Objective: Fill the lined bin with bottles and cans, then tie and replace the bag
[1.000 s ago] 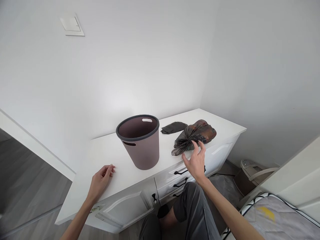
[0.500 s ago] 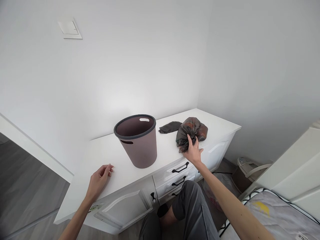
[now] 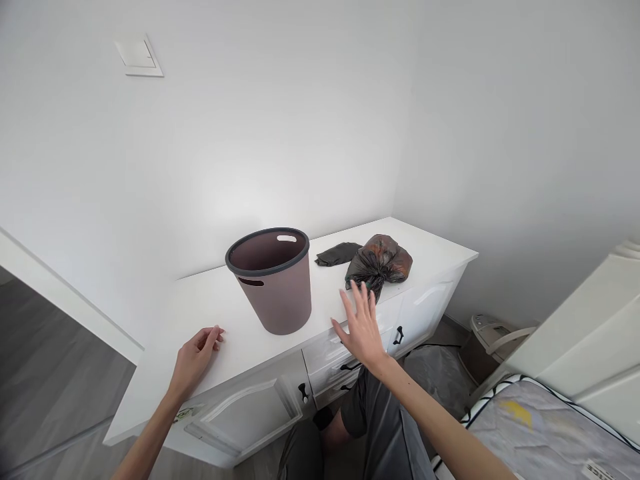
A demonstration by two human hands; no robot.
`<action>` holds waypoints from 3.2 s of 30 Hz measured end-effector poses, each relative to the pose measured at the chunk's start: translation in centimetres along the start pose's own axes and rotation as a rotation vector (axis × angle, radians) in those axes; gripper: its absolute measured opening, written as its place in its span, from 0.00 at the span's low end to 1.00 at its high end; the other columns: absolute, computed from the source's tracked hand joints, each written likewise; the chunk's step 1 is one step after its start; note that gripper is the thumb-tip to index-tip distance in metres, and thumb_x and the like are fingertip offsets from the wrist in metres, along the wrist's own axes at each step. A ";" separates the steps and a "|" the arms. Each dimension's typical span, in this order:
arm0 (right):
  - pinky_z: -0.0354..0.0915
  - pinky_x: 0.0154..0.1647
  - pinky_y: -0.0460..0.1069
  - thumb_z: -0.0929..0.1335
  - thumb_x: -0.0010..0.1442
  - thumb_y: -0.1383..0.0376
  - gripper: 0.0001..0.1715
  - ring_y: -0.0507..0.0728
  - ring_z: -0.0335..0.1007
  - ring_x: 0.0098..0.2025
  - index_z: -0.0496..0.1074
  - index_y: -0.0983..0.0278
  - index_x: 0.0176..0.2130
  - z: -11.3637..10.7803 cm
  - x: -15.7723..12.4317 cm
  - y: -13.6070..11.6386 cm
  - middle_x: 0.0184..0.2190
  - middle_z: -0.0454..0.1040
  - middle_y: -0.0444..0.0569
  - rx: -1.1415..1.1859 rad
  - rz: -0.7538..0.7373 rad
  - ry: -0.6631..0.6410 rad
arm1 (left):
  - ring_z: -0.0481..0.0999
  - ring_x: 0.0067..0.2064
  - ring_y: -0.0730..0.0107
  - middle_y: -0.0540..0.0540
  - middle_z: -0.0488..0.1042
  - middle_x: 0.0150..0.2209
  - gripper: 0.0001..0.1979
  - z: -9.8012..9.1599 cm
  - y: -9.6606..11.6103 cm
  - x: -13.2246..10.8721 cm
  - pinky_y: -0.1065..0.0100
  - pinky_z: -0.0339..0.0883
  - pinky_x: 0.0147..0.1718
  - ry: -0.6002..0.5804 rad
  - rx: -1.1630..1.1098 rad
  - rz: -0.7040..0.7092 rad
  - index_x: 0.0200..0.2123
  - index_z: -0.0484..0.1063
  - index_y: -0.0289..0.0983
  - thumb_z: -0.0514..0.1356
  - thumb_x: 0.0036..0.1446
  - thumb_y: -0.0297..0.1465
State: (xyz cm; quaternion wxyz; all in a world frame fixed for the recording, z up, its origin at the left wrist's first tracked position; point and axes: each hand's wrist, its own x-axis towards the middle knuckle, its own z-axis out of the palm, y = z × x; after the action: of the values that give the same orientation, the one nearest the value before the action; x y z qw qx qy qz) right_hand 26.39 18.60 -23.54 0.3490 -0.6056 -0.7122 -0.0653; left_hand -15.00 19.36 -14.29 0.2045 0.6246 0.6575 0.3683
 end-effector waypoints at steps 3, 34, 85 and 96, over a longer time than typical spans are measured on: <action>0.44 0.76 0.72 0.53 0.75 0.54 0.39 0.70 0.31 0.80 0.47 0.65 0.77 1.8 1.8 -0.7 0.78 0.47 0.58 0.070 -0.052 -0.119 | 0.77 0.36 0.63 0.47 0.81 0.36 0.25 0.0 0.1 -0.1 0.65 0.69 0.39 -0.001 -0.003 0.001 0.38 0.79 0.42 0.54 0.65 0.55; 0.36 0.78 0.61 0.47 0.77 0.51 0.41 0.63 0.36 0.80 0.53 0.70 0.76 4.3 6.8 -2.5 0.78 0.44 0.58 -0.084 -0.019 -0.477 | 0.78 0.37 0.62 0.48 0.81 0.36 0.24 -0.1 0.1 -0.6 0.65 0.69 0.40 0.004 -0.022 -0.010 0.37 0.79 0.43 0.55 0.65 0.55; 0.37 0.77 0.66 0.51 0.74 0.57 0.39 0.71 0.26 0.80 0.55 0.72 0.75 7.7 16.7 -0.7 0.80 0.35 0.59 -0.203 0.294 -0.460 | 0.76 0.38 0.64 0.49 0.79 0.35 0.25 0.1 0.9 -0.4 0.67 0.67 0.40 -0.022 -0.028 -0.144 0.37 0.78 0.43 0.55 0.65 0.57; 0.35 0.76 0.64 0.48 0.74 0.57 0.41 0.66 0.31 0.80 0.50 0.73 0.76 9.5 16.6 0.8 0.78 0.46 0.60 -0.245 0.283 -0.491 | 0.76 0.39 0.64 0.49 0.79 0.36 0.24 0.4 0.2 -0.4 0.66 0.66 0.41 -0.030 -0.028 -0.119 0.38 0.78 0.43 0.55 0.67 0.55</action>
State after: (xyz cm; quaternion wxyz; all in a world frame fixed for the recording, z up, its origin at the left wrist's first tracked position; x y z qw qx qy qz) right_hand 22.78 37.25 -21.35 0.0963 -0.7341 -0.6705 0.0469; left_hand -14.53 19.09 -14.52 0.2448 0.5868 0.6853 0.3551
